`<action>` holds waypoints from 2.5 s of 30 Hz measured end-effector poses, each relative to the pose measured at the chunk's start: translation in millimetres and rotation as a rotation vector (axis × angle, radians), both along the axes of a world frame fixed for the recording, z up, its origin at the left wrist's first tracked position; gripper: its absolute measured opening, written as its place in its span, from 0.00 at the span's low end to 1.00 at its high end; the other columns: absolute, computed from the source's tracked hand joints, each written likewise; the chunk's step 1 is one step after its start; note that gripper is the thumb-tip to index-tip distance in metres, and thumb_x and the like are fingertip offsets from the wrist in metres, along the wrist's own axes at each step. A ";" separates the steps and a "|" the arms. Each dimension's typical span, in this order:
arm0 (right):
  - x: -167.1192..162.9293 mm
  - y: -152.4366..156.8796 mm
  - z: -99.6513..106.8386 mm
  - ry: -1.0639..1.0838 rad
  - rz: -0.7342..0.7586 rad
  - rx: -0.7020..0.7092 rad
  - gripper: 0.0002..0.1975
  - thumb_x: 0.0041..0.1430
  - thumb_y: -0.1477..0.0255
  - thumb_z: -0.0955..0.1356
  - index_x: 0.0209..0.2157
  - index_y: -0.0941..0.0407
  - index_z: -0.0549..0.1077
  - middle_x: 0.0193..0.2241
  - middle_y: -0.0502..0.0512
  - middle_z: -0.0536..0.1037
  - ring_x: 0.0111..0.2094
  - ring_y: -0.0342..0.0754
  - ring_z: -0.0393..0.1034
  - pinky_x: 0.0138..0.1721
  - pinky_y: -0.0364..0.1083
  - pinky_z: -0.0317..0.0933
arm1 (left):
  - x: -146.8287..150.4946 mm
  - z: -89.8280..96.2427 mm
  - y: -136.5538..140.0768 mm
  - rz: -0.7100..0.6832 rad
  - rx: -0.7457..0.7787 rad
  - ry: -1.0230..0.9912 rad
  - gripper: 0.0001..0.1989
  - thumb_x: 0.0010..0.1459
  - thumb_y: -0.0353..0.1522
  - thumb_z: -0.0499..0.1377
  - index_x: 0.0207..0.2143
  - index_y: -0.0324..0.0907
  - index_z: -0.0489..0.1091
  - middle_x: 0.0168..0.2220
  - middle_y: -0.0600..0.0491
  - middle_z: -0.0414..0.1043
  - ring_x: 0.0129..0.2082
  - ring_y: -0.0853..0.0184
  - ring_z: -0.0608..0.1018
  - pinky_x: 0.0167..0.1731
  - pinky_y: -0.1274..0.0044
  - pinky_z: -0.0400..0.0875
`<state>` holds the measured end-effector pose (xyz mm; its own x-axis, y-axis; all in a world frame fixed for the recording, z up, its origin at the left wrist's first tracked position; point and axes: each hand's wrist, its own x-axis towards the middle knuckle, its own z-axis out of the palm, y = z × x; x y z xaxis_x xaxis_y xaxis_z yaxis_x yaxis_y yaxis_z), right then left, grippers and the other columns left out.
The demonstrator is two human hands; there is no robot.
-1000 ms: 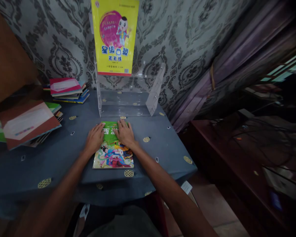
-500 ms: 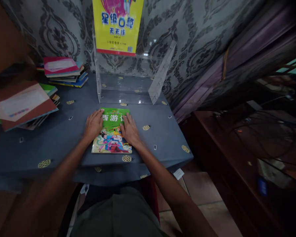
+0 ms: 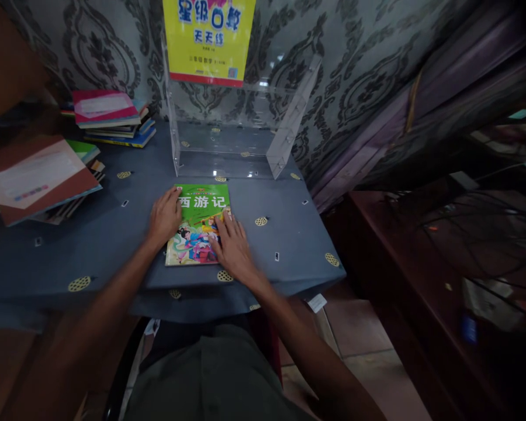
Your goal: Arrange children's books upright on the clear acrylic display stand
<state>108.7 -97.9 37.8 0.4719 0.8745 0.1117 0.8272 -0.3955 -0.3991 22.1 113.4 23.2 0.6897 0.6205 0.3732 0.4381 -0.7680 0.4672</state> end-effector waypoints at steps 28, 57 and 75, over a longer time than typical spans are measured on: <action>-14.4 -15.5 -13.9 -0.056 0.014 0.064 0.30 0.73 0.60 0.57 0.70 0.59 0.56 0.72 0.66 0.52 0.72 0.64 0.47 0.67 0.67 0.51 | -45.9 11.9 -108.4 -0.103 0.214 0.197 0.22 0.69 0.33 0.45 0.61 0.40 0.68 0.64 0.42 0.67 0.66 0.54 0.67 0.65 0.55 0.59; 15.3 127.3 32.4 0.047 0.402 -0.016 0.19 0.72 0.68 0.62 0.59 0.60 0.72 0.65 0.64 0.68 0.69 0.51 0.56 0.69 0.57 0.46 | -43.5 7.7 -109.2 -0.083 0.284 0.167 0.18 0.68 0.30 0.49 0.54 0.40 0.73 0.56 0.41 0.75 0.60 0.53 0.74 0.63 0.56 0.63; 82.1 69.6 -32.8 -0.046 -0.016 0.142 0.26 0.70 0.63 0.57 0.63 0.56 0.68 0.69 0.62 0.61 0.71 0.57 0.50 0.66 0.61 0.51 | -39.6 12.4 -137.7 -0.283 0.295 0.284 0.31 0.68 0.51 0.49 0.67 0.49 0.59 0.69 0.45 0.61 0.70 0.57 0.61 0.66 0.52 0.56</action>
